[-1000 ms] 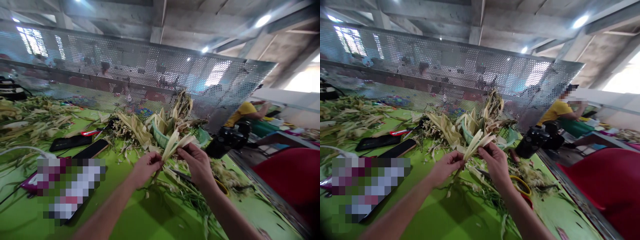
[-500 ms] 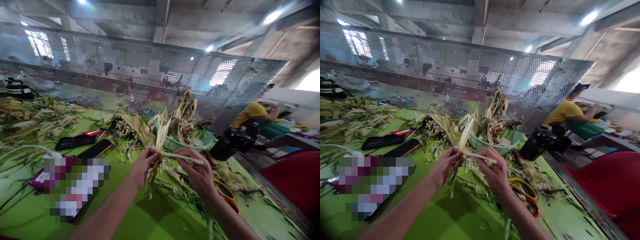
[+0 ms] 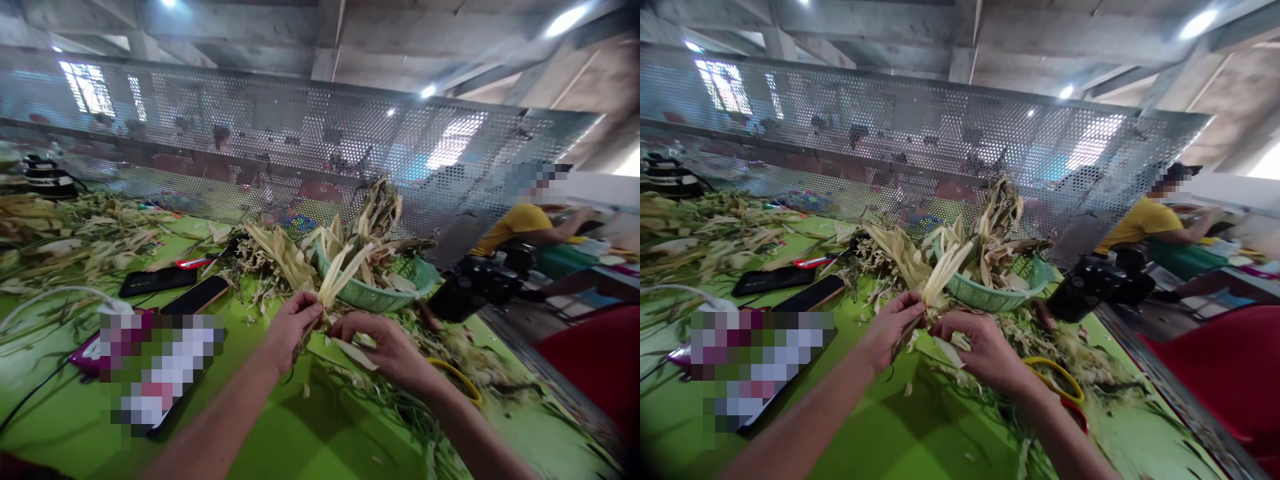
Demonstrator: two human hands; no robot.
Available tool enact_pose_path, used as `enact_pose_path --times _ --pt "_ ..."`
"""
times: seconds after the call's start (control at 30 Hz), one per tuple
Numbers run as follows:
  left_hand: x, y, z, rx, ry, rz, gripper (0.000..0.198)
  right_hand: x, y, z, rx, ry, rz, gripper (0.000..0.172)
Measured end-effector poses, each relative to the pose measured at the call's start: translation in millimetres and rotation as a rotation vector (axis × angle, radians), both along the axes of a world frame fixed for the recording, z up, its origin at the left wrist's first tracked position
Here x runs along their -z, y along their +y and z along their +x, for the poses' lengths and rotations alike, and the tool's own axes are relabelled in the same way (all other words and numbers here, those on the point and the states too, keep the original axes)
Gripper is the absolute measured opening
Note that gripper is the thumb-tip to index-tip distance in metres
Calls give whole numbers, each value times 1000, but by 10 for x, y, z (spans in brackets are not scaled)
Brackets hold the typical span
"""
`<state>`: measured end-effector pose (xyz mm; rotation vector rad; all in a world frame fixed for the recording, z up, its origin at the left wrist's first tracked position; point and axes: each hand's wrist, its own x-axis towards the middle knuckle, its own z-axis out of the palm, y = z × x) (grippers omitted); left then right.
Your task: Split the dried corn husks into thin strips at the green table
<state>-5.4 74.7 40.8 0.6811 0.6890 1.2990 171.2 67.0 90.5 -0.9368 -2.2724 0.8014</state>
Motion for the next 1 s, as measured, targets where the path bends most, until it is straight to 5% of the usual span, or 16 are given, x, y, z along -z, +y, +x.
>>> enact_pose_path --times 0.2,0.43,0.6,0.8,1.0 --pt "70 5 17 -87 549 297 13 65 66 62 213 199 -137 28" --pt "56 -93 68 -120 741 483 10 187 129 -34 345 477 -387 30" --pt "55 -101 84 -52 669 459 11 224 127 -50 376 545 -383 28" --pt "59 -90 122 32 253 140 22 263 104 -76 463 530 -257 29" --pt "109 -65 171 31 164 20 25 298 31 -115 540 317 137 22"
